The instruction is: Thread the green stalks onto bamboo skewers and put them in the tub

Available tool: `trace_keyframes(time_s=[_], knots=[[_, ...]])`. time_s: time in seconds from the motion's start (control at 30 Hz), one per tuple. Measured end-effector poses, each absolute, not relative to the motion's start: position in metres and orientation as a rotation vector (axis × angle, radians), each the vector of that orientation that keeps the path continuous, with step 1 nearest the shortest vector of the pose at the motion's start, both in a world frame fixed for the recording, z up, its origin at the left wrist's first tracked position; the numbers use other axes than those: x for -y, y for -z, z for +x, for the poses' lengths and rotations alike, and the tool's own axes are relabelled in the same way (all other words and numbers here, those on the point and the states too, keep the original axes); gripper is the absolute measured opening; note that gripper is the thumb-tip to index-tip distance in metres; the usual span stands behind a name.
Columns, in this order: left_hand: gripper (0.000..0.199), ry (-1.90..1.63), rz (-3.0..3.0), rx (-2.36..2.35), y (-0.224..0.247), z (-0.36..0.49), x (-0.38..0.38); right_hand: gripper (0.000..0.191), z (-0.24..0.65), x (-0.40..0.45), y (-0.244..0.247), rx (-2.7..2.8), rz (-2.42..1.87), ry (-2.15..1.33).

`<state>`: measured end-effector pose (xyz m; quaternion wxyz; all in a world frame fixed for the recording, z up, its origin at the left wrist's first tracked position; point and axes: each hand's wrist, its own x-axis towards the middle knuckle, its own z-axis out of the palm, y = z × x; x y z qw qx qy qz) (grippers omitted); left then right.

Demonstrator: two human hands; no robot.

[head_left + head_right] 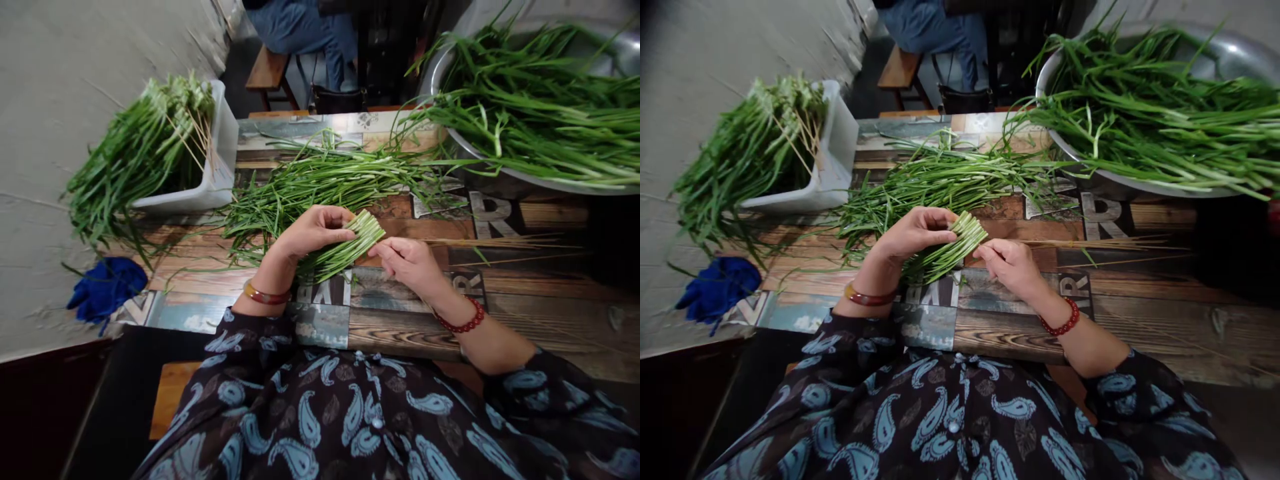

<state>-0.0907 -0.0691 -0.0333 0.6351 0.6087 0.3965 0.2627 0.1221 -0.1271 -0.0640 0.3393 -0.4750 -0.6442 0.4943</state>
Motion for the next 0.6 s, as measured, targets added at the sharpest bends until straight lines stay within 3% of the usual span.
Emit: trace_keyframes(time_s=[0.3, 0.47, 0.6], knots=[[0.047, -0.963, 1.538, -1.103, 0.043, -0.095, 0.061, 0.038, 0.116, 0.137, 0.073, 1.412, -1.298, -1.475], [0.033, -1.465, 1.459, -1.392, 0.043, -0.112, 0.058, 0.035, 0.115, 0.138, 0.072, 1.331, -1.267, -1.482], [0.029, -1.527, 1.541, -1.559, 0.046, -0.116, 0.061, 0.036, 0.114, 0.137, 0.073, 1.298, -1.277, -1.479]])
